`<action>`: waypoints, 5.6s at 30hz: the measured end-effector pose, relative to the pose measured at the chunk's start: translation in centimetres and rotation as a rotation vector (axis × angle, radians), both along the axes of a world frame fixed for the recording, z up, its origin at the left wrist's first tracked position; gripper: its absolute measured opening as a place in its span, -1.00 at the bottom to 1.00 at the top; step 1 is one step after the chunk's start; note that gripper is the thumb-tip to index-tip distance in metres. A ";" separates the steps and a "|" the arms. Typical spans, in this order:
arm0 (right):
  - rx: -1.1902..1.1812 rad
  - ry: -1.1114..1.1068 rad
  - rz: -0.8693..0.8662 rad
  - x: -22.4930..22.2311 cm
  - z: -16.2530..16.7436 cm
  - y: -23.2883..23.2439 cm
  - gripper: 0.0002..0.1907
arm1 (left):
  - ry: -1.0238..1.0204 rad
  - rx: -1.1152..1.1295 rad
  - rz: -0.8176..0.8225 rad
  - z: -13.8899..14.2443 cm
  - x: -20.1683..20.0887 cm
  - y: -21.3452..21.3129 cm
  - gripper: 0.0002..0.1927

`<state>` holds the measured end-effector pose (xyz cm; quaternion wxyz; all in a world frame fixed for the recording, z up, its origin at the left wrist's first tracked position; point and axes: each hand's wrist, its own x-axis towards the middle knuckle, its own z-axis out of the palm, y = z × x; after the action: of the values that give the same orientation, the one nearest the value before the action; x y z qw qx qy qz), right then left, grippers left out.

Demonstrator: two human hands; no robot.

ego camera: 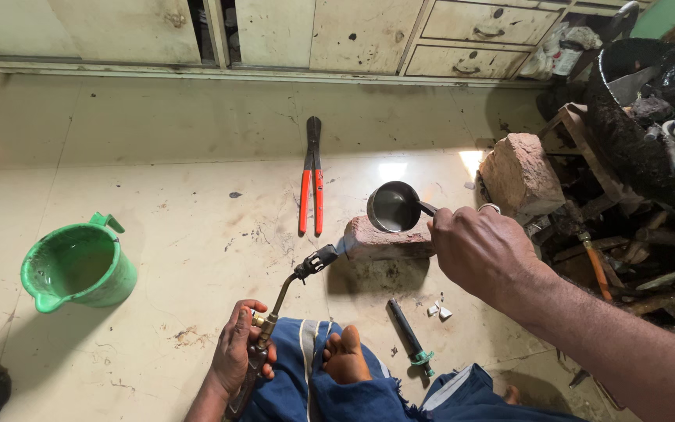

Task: The person sits on the workshop floor and uses a gas torch to heat small metal pieces placed on a brick. They stir and press the melting metal with a long steel rod, working the material over the flame as it softens and glows.

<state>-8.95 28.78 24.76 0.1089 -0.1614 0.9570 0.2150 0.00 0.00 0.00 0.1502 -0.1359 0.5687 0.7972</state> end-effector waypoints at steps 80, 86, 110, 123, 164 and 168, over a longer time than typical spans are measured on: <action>-0.135 0.022 -0.062 3.1 -1.8 3.1 -0.62 | -0.039 0.084 0.033 -0.1 0.8 -1.0 -0.51; -0.055 -0.133 -0.215 6.3 -6.9 10.2 -0.58 | -0.041 0.053 0.048 -1.3 0.4 0.1 -0.61; -0.190 0.044 -0.350 6.1 -21.7 25.0 -0.67 | -0.110 -0.099 0.137 -1.6 -0.9 0.9 -0.46; -0.179 -0.028 -0.391 6.5 -21.1 25.3 -0.69 | -0.090 -0.051 0.105 -1.6 -0.8 0.6 -0.45; 0.000 -0.083 -0.301 -0.2 -25.5 28.5 -0.76 | -0.186 -0.008 0.046 -1.9 -1.5 -0.1 -0.55; -0.040 0.015 -0.344 1.9 -24.2 29.5 -0.75 | -0.152 0.052 0.029 -0.9 -1.6 0.5 -0.56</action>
<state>-7.10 58.27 0.59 0.1336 0.0042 0.9754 0.1755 -1.65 0.53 -0.93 0.1849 -0.2000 0.5328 0.8012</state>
